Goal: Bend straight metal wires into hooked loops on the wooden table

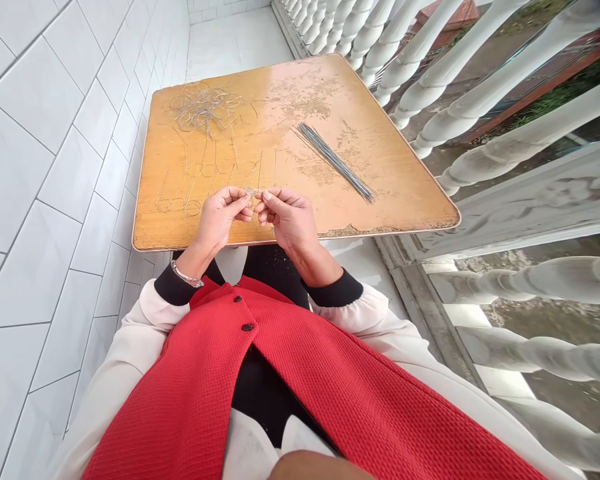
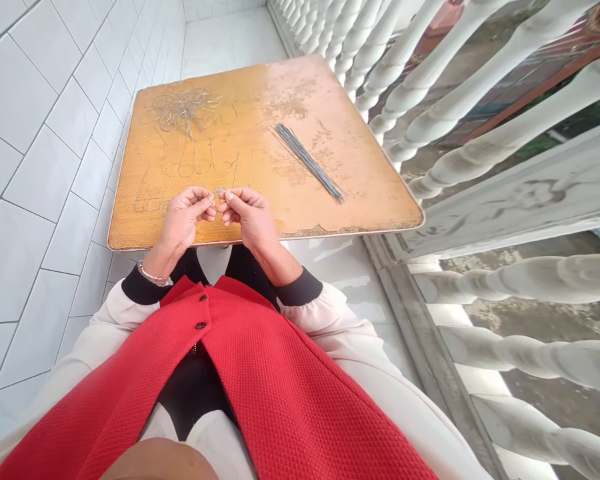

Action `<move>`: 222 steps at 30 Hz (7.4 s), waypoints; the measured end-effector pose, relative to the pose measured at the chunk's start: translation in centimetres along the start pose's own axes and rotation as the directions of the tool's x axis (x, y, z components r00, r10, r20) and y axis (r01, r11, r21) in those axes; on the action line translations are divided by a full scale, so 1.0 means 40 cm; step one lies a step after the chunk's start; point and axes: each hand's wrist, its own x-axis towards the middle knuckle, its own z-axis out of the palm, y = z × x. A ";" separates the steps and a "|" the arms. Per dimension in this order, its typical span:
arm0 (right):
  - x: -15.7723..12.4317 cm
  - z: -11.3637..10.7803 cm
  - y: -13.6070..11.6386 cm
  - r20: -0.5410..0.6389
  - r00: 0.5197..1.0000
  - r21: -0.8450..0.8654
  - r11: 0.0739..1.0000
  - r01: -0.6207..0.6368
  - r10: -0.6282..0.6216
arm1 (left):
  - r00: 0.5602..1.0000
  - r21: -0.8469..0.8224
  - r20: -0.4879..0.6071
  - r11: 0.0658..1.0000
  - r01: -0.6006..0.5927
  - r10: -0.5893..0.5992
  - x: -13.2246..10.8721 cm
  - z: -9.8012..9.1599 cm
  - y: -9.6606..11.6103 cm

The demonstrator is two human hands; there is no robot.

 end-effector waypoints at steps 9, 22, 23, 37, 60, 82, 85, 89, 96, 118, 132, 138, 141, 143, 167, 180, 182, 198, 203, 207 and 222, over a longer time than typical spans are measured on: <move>-0.001 -0.009 0.003 -0.011 1.000 -0.003 1.000 -0.022 0.022 | 0.998 0.042 0.049 0.998 0.041 -0.043 -0.001 -0.015 0.013; 0.012 -0.006 -0.022 0.010 0.999 -0.062 0.997 -0.039 0.040 | 0.996 0.111 0.080 0.994 0.025 -0.034 -0.005 -0.013 0.012; 0.013 -0.005 -0.018 -0.011 1.000 -0.087 0.996 -0.017 0.016 | 0.996 0.116 0.080 0.993 0.024 -0.034 -0.006 -0.012 0.011; -0.034 -0.016 0.015 -0.034 0.998 -0.062 0.997 -0.053 0.051 | 1.000 0.109 -0.007 0.994 0.015 -0.015 0.001 -0.017 -0.006; -0.004 -0.046 0.012 0.015 0.975 -0.382 0.900 0.210 -0.221 | 0.996 0.058 0.068 0.997 0.048 -0.052 0.002 -0.012 -0.013; 0.000 -0.033 0.033 0.017 0.929 -0.620 0.725 0.300 -0.369 | 0.997 0.187 0.010 0.979 -0.083 0.083 0.001 -0.007 -0.068; 0.003 -0.032 0.033 0.028 0.936 -0.584 0.755 0.300 -0.350 | 0.997 0.154 0.009 0.985 -0.077 0.077 -0.003 -0.005 -0.060; -0.001 -0.032 0.024 0.034 0.952 -0.484 0.829 0.281 -0.303 | 0.998 0.112 -0.003 0.992 -0.058 0.059 -0.007 -0.002 -0.047; -0.033 -0.035 0.011 0.009 0.998 -0.165 0.985 0.057 -0.056 | 0.999 0.066 -0.032 0.997 -0.025 0.027 -0.011 0.000 -0.042; -0.027 -0.053 0.042 0.062 0.996 -0.090 0.994 -0.065 0.071 | 1.000 0.131 -0.010 0.991 -0.018 0.020 -0.013 0.001 -0.039; 0.009 -0.166 0.028 -0.123 0.957 -0.668 0.735 0.116 -0.263 | 0.984 0.356 0.137 0.933 0.059 -0.115 0.086 0.091 -0.038; 0.113 -0.240 0.026 -0.127 0.934 -0.875 0.481 0.054 -0.335 | 0.981 0.473 0.160 0.881 0.024 -0.112 0.228 0.152 -0.075; 0.148 -0.241 0.040 -0.130 0.945 -0.929 0.369 -0.011 -0.299 | 0.993 0.549 0.106 0.835 -0.022 -0.043 0.258 0.126 -0.093; 0.154 -0.246 0.046 -0.112 0.955 -0.940 0.342 -0.011 -0.275 | 0.995 0.569 0.099 0.819 -0.075 0.022 0.254 0.098 -0.099; 0.095 -0.231 0.024 0.127 0.963 -0.962 0.206 0.178 -0.239 | 0.874 0.803 0.459 0.347 -0.485 0.159 0.150 0.027 -0.060; 0.096 -0.278 0.005 0.213 0.920 -0.957 0.116 0.264 -0.330 | 0.863 0.874 0.402 0.152 -0.461 0.305 0.098 -0.178 0.031; 0.119 -0.340 -0.027 0.127 0.928 -0.987 0.051 0.155 -0.350 | 0.859 0.888 0.396 0.103 -0.448 0.323 0.088 -0.203 0.022; 0.306 -0.415 -0.086 -0.188 0.982 -0.887 -0.434 -0.156 0.032 | 0.859 0.928 0.330 0.030 -0.370 0.393 0.083 -0.286 -0.085; 0.320 -0.426 -0.098 -0.190 0.980 -0.884 -0.444 -0.145 0.059 | 0.845 0.919 0.354 0.016 -0.393 0.401 0.073 -0.278 -0.090; 0.310 -0.439 -0.106 -0.176 0.984 -0.902 -0.402 -0.156 0.013 | 0.843 0.912 0.367 0.030 -0.410 0.393 0.069 -0.274 -0.092; 0.209 -0.385 -0.120 -0.161 0.985 -0.888 -0.445 -0.114 0.069 | 0.848 0.907 0.371 0.047 -0.418 0.379 0.067 -0.274 -0.086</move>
